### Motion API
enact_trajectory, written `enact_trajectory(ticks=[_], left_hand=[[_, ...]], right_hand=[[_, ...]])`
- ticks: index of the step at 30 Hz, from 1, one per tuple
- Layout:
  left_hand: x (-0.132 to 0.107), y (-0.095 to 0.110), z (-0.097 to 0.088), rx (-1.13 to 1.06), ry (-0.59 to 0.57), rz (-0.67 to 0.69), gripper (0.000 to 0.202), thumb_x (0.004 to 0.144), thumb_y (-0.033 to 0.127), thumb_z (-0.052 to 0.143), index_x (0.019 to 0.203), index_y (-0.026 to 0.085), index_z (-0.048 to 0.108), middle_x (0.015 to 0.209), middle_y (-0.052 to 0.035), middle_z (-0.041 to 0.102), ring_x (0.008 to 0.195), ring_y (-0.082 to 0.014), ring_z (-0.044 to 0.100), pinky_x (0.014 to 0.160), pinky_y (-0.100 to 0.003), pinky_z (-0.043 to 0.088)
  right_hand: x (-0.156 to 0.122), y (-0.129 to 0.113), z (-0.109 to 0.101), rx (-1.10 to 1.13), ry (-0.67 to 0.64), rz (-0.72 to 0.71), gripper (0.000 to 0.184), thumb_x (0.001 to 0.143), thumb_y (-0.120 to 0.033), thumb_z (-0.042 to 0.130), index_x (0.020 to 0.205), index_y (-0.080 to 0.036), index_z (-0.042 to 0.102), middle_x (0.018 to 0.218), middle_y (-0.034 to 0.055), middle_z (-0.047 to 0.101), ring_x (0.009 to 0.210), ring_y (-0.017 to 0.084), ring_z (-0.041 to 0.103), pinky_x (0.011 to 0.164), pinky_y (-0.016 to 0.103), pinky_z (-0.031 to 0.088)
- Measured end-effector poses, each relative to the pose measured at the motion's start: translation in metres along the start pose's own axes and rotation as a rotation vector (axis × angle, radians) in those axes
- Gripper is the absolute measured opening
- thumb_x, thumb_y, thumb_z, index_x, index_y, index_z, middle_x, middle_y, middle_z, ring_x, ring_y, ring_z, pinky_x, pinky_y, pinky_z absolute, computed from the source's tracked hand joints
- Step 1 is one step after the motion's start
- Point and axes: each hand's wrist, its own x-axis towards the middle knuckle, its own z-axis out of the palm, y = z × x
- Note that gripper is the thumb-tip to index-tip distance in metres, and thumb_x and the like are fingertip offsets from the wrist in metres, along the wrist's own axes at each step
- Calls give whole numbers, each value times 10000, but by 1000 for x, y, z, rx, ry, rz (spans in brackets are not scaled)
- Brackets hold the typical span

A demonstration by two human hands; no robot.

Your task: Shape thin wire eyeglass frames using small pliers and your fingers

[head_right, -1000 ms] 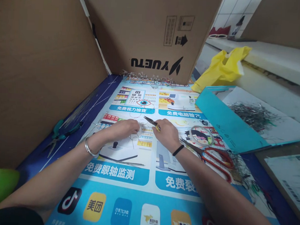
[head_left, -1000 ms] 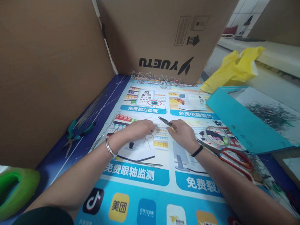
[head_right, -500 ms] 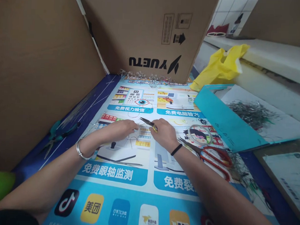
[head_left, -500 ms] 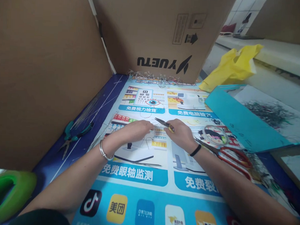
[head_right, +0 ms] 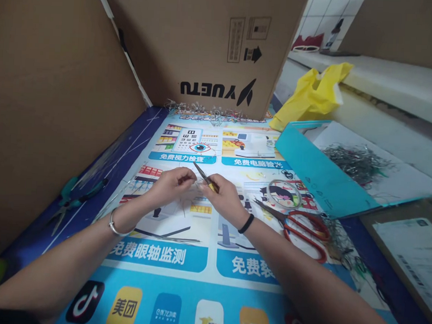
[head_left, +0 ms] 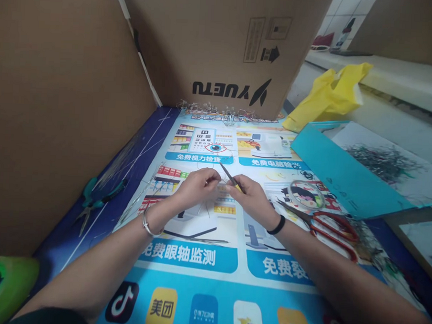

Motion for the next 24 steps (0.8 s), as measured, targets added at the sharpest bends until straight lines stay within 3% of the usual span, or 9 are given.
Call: enact_trajectory(ticks=[8,15,20,24], left_hand=[[-3,7,-2,-104,-132,-17,117,797,214,502,788,188,615,726,21,642,671,-113,551,620,-224,388],[-6,7,5,-217,-129,-99,162,816,260,504,809,204,656,732,15,663,713,-130,595,666,-234,432],[-1,3,4,-637,-33,-272,151,798,308,560,762,162,570,772,-29,661,783,-152,644,686,-256,489],[5,-7,-3,-936,28,-385,161,825,309,537,780,172,467,817,-39,669,740,-150,674,649,-270,516]], right_hand=[[1,-1,-2,-16,-9,-17,160,792,-323,493,715,-194,547,621,-30,508,602,112,468,579,238,384],[-3,-4,2,-4,-85,7,174,778,-344,516,701,-190,545,623,-31,524,607,118,478,575,243,381],[-1,1,1,-142,13,-69,138,790,-319,525,825,-192,569,736,3,585,677,139,523,627,262,412],[2,11,-3,-490,136,-313,155,817,-282,523,919,-174,569,848,62,599,819,180,529,745,300,410]])
